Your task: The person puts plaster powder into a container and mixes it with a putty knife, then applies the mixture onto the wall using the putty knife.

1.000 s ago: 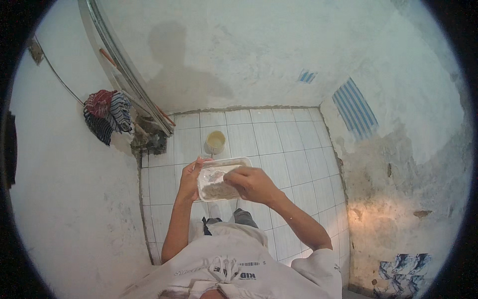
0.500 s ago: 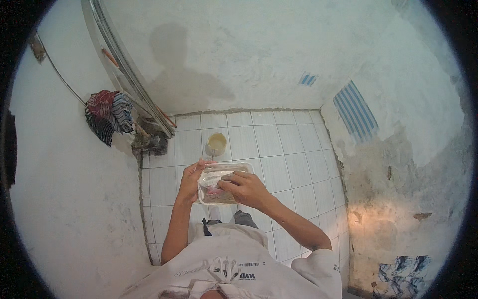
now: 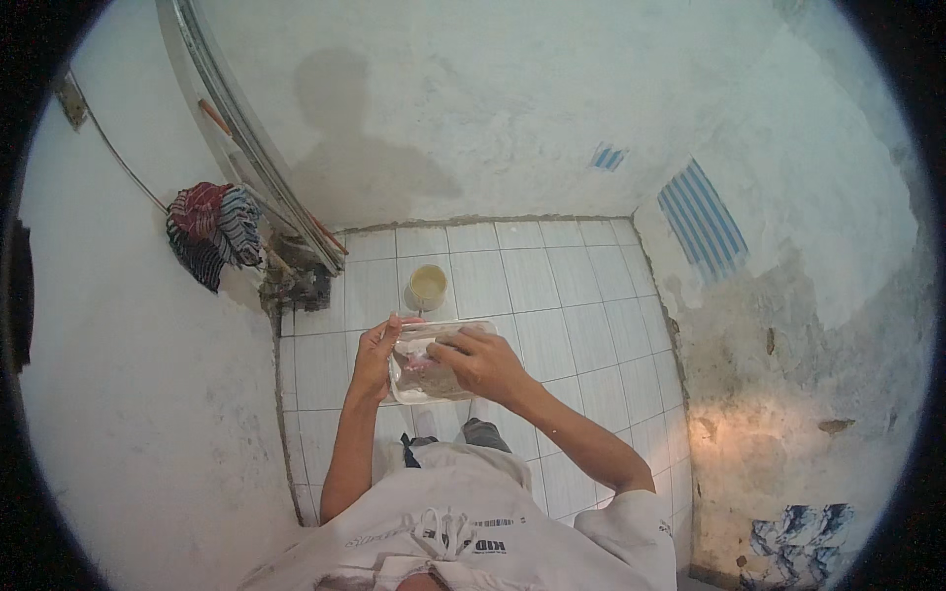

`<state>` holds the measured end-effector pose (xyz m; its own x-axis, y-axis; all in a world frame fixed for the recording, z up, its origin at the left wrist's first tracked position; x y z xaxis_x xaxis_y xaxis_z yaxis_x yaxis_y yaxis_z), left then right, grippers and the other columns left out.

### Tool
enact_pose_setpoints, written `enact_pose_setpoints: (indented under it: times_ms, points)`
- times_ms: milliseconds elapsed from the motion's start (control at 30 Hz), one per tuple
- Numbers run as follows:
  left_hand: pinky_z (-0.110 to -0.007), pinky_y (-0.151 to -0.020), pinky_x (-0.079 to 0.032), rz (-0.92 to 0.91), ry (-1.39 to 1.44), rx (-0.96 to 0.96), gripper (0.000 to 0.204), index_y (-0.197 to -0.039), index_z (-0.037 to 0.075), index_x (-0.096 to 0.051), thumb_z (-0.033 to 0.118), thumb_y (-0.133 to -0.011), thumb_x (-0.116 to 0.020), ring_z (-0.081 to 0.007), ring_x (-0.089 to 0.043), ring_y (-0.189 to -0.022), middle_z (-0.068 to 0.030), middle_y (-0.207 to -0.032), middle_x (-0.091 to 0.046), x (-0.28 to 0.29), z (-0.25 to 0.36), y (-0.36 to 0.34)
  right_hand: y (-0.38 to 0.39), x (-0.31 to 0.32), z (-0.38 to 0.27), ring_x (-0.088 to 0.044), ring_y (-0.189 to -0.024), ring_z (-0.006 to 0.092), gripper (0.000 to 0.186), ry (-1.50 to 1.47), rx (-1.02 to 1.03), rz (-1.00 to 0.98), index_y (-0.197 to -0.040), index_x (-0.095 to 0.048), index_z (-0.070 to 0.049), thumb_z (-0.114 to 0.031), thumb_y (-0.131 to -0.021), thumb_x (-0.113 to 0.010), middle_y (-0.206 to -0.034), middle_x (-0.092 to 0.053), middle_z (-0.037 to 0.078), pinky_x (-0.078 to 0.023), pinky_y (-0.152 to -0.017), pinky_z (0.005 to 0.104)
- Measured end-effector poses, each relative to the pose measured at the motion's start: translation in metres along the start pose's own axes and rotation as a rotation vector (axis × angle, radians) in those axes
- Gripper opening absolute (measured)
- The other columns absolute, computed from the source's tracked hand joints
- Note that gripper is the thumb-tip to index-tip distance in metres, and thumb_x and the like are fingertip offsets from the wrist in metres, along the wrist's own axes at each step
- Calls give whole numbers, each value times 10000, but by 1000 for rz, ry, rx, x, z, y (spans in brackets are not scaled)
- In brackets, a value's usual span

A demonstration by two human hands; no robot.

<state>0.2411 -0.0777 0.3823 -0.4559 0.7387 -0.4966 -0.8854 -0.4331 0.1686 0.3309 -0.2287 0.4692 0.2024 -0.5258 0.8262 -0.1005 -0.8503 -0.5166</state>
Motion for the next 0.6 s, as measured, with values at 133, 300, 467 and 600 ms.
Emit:
enact_pose_setpoints:
  times_ms: [133,300,467,600]
  points:
    - [-293,-814,-510,19,59,51,479,-1085,-25,-673,418,-982,-523,-155,-641,-877,-94,-986,-690,2,-6,1,8,0,3,-653,-779,227,356,-62,-14,-32,-989,-641,-112,-31,-650,-714,-939,-665,41,-546,-633,335]
    - [-297,-819,-515,44,10,60,495,-1080,-37,-665,423,-988,-506,-149,-646,-878,-98,-970,-690,1,0,-3,-3,16,4,-648,-767,221,377,-59,-17,112,-979,-647,-114,-12,-625,-726,-926,-660,39,-545,-626,331]
    - [-299,-819,-516,30,64,58,493,-1077,-36,-667,419,-992,-495,-160,-650,-875,-106,-962,-690,1,-2,-6,-8,12,10,-644,-764,217,377,14,-10,145,-978,-649,-108,11,-624,-706,-922,-653,39,-543,-620,318]
    - [-299,-832,-512,39,79,51,483,-1075,-32,-672,410,-993,-494,-172,-653,-874,-109,-962,-692,1,1,-8,-9,8,13,-644,-767,215,371,14,20,126,-978,-648,-107,8,-629,-699,-921,-650,40,-542,-625,314]
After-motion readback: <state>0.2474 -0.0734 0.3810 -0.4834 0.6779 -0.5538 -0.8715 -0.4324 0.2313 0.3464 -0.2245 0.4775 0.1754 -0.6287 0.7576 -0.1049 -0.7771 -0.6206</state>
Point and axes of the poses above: each hand's wrist, its own y-axis away from the middle knuckle, its own x-axis out of the back of the hand, z = x × y, the point moved 3 cm from there along -y, towards the middle knuckle
